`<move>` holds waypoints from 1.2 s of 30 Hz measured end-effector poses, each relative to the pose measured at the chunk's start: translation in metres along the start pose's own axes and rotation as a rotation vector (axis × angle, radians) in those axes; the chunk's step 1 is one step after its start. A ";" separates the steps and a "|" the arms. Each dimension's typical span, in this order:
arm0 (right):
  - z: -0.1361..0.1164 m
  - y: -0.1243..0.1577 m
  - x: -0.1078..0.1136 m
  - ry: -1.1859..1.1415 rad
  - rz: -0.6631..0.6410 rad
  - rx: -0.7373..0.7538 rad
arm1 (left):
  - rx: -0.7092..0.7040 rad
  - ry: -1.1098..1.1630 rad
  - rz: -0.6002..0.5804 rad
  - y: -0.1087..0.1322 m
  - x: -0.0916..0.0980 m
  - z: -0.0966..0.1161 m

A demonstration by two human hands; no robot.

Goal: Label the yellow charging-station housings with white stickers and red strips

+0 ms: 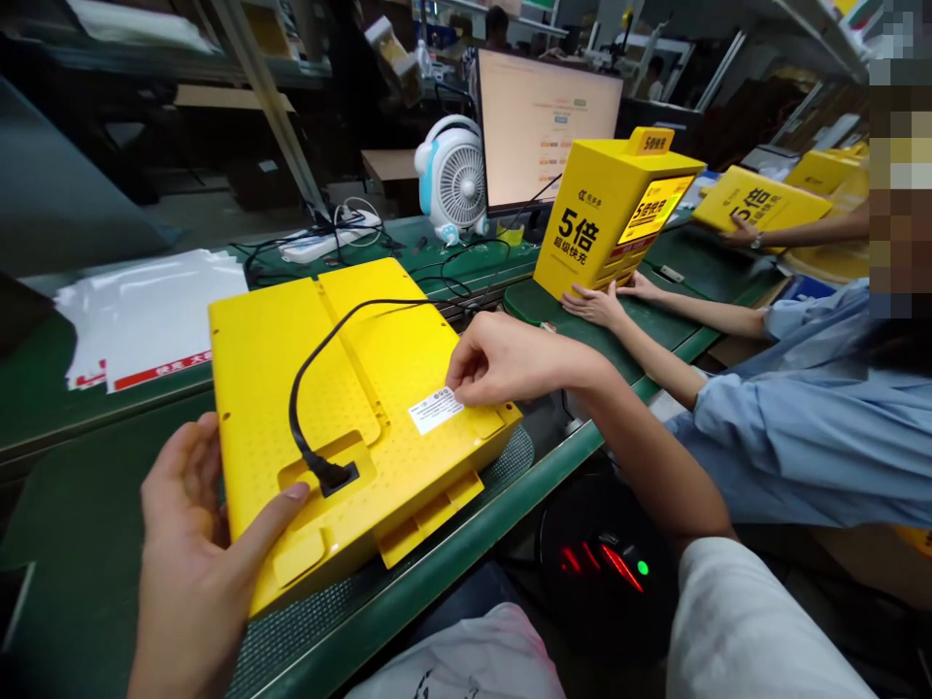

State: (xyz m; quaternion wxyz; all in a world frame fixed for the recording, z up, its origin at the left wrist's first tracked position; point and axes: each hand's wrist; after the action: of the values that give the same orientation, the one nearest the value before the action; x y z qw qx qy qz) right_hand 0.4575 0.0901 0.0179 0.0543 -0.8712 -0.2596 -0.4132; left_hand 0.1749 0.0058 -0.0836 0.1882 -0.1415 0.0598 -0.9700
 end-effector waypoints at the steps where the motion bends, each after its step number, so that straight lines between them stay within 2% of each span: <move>1: 0.000 0.000 0.000 -0.011 0.004 -0.007 | 0.006 0.004 -0.003 0.000 0.000 0.001; 8: -0.001 -0.001 -0.009 0.066 0.110 0.054 | 0.055 0.017 0.008 0.001 -0.002 0.009; 13: 0.005 0.000 -0.015 0.000 0.125 0.059 | 0.112 0.001 0.002 0.002 -0.001 0.009; 17: 0.009 -0.001 -0.020 -0.028 0.197 0.065 | 0.108 0.014 0.010 0.002 -0.002 0.008; 20: 0.013 -0.002 -0.024 -0.102 0.247 0.010 | 0.086 0.021 0.000 0.002 -0.002 0.007; 24: 0.017 -0.002 -0.028 -0.243 0.204 -0.071 | 0.086 0.012 -0.010 0.002 -0.001 0.006; 27: 0.013 -0.003 -0.033 -0.183 0.258 0.010 | 0.081 0.024 -0.012 0.002 -0.001 0.005; 30: 0.011 -0.013 -0.040 -0.105 0.302 0.163 | 0.082 0.011 -0.021 0.002 0.001 0.004; 32: 0.018 -0.024 -0.040 -0.067 0.395 0.248 | 0.066 -0.019 -0.025 0.001 0.002 0.005; 34: 0.033 -0.036 -0.037 -0.147 0.624 0.234 | 0.041 -0.045 -0.023 0.000 0.004 0.005; 36: 0.054 -0.045 -0.035 -0.325 0.867 0.147 | 0.029 -0.012 -0.031 -0.002 0.004 0.000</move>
State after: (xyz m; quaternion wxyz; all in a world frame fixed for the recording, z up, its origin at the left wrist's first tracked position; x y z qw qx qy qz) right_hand 0.4540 0.1310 -0.0488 0.2421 -0.9465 0.0946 -0.1910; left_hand 0.1702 0.0059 -0.0826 0.1754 -0.1456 0.0424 -0.9727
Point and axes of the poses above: each hand's wrist, its own y-axis away from the middle knuckle, its own x-axis out of the back of the hand, z = x × y, and after that the axes turned 5 degrees about z, right-handed
